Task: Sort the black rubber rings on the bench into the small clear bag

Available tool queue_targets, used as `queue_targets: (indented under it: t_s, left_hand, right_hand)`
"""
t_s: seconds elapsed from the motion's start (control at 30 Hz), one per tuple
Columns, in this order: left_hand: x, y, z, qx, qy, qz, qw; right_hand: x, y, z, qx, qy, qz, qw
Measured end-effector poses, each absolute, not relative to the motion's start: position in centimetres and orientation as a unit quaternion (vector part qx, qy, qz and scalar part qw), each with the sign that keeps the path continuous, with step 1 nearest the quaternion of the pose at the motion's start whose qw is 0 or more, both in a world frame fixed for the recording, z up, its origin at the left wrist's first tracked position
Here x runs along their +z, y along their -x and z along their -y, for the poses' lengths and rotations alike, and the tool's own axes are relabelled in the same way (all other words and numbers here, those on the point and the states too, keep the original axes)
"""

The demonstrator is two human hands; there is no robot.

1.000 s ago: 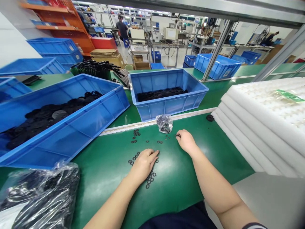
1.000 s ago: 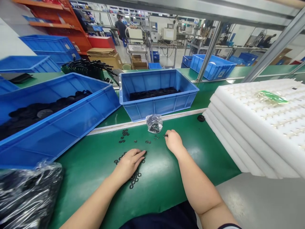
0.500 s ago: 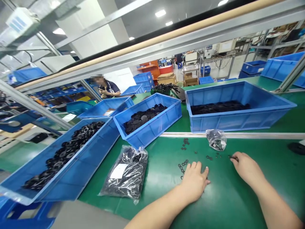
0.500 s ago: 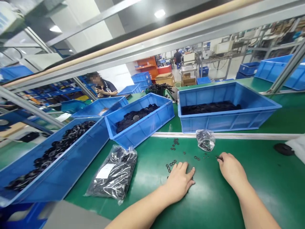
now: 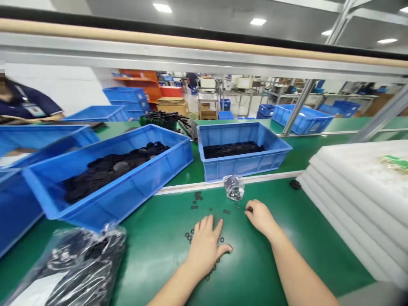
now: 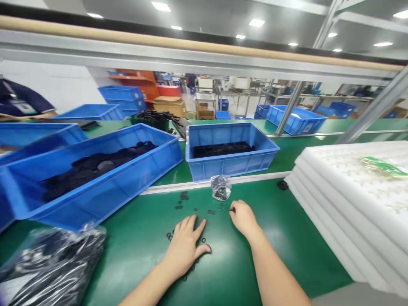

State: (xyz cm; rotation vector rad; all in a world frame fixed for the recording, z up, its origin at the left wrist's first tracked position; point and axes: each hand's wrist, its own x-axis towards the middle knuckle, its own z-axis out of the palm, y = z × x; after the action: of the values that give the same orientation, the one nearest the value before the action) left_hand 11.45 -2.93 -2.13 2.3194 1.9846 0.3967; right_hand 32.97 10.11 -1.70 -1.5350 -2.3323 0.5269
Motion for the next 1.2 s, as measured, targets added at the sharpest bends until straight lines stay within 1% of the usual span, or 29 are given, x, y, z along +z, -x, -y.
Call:
queue_targets:
  t_s: [0.13,0.27,0.37,0.43,0.57,0.67,0.73,0.87,0.97,1.07,1.2]
  left_hand:
    - [-2.1,-9.7,1.9,0.132,-0.732,-0.668,0.001]
    - [-1.9,-7.8,0.9,0.117,-0.703,-0.701,-0.020]
    - [-2.4,-6.6,0.4,0.131,-0.693,-0.708,-0.030]
    - [-2.9,-6.0,0.3,0.164,-0.691,-0.703,-0.039]
    - [-3.3,-4.4,0.8,0.285,-0.667,-0.686,-0.053]
    - [-2.6,-3.7,1.3,0.335,-0.681,-0.651,-0.022]
    - [-2.0,-3.7,1.6,0.328,-0.715,-0.617,0.021]
    - [-1.6,-4.3,2.1,0.266,-0.754,-0.594,0.090]
    - [-1.7,-4.2,2.2,0.229,-0.749,-0.615,0.089]
    - [-1.6,-3.7,2.1,0.224,-0.725,-0.646,0.075]
    - [-1.3,-4.5,2.2,0.231,-0.737,-0.624,0.119]
  right_hand:
    - [-1.4,-32.8,-9.8,0.228,0.530,0.803,0.148]
    - [-1.5,-32.4,-9.7,0.276,0.516,0.788,0.190]
    - [-1.5,-32.1,-9.5,0.289,0.489,0.799,0.199]
    - [-1.4,-32.2,-9.3,0.288,0.474,0.810,0.191]
    - [-1.1,-32.7,-9.4,0.271,0.481,0.815,0.178]
    - [-0.9,-33.1,-9.6,0.244,0.491,0.819,0.170]
    - [-1.0,-32.9,-9.6,0.243,0.498,0.817,0.164]
    - [-1.5,-31.7,-8.9,0.240,0.506,0.815,0.151]
    - [-1.9,-30.8,-8.4,0.219,0.495,0.829,0.140]
    - [-2.1,-30.4,-8.2,0.205,0.488,0.836,0.144]
    - [-2.3,-29.9,-8.2,0.197,0.494,0.833,0.154]
